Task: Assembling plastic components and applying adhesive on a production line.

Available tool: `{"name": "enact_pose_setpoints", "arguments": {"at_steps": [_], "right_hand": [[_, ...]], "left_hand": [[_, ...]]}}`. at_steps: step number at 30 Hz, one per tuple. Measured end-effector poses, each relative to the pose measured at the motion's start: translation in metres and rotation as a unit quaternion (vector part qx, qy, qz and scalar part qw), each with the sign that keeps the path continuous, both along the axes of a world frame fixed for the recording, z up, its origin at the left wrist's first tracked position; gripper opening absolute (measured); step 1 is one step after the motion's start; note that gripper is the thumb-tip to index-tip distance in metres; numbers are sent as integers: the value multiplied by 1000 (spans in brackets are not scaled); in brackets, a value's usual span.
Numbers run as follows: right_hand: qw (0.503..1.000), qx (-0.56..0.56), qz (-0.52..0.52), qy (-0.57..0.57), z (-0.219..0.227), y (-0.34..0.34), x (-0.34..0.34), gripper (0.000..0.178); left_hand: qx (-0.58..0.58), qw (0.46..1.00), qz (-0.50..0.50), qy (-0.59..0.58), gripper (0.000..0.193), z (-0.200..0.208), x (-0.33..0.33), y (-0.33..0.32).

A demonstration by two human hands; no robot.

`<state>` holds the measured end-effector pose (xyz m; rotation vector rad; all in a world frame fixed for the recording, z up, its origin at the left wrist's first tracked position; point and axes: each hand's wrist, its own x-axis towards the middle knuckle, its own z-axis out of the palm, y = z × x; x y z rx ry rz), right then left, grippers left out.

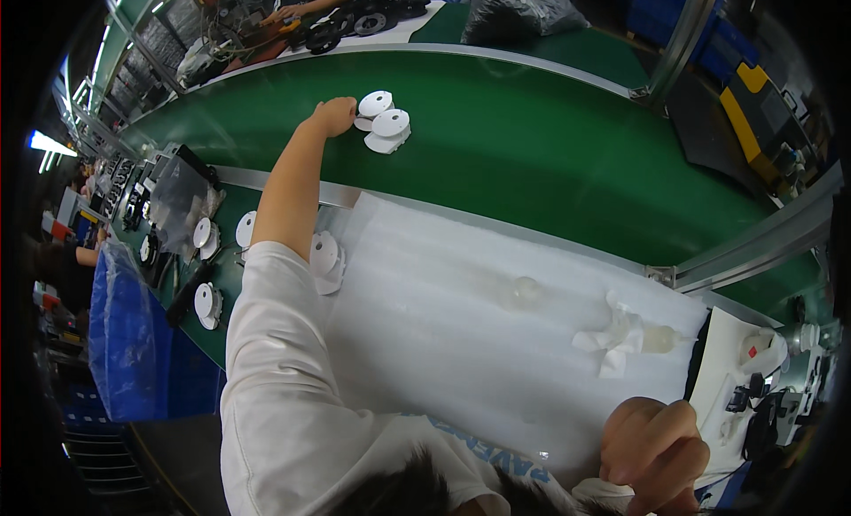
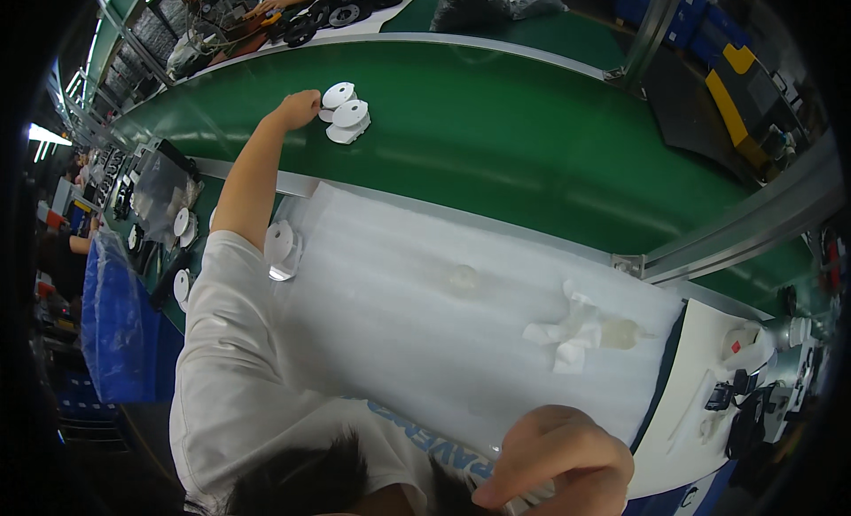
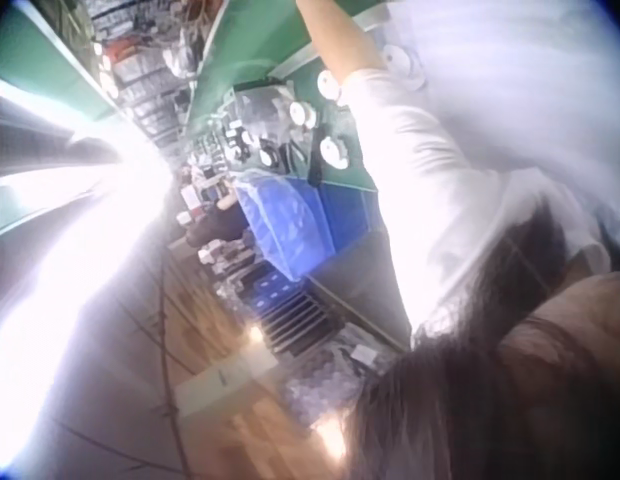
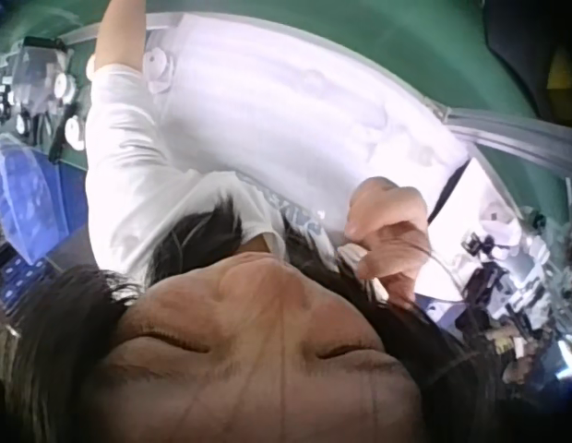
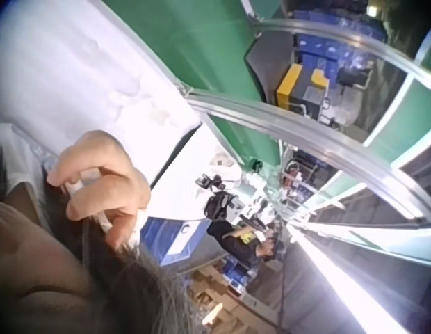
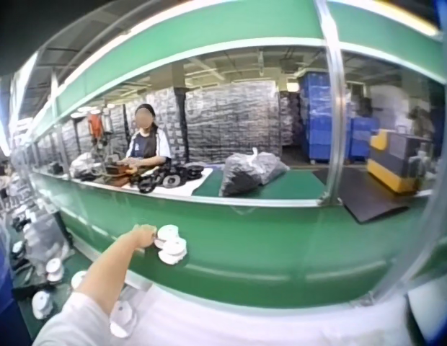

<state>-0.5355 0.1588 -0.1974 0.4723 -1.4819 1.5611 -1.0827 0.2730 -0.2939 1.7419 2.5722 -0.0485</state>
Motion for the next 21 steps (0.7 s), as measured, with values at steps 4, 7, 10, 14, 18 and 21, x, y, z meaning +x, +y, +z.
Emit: {"name": "enact_pose_setpoints", "arguments": {"at_steps": [4,7,10,14,18,21], "right_hand": [[997,-11,-25,-67,20,-15,-26,44],[998,56,-4,-17,20,-15,-47,47],[997,81,-15,6,30,-17,-72,49],[988,6,-4,-156,59,-43,-85,50],[987,-2,12,-158,69,-58,-107,51],[989,-32,-38,-140,75,-73,-114,52]], "left_hand": [[25,999,-26,28,6,12,-25,-18],[116,988,-95,-28,8,18,-43,-26],[157,987,-37,-17,13,18,-36,-28],[158,986,-38,43,14,63,-28,-55],[102,983,-121,96,24,120,-11,-73],[81,983,-151,68,26,149,-2,-78]]}}
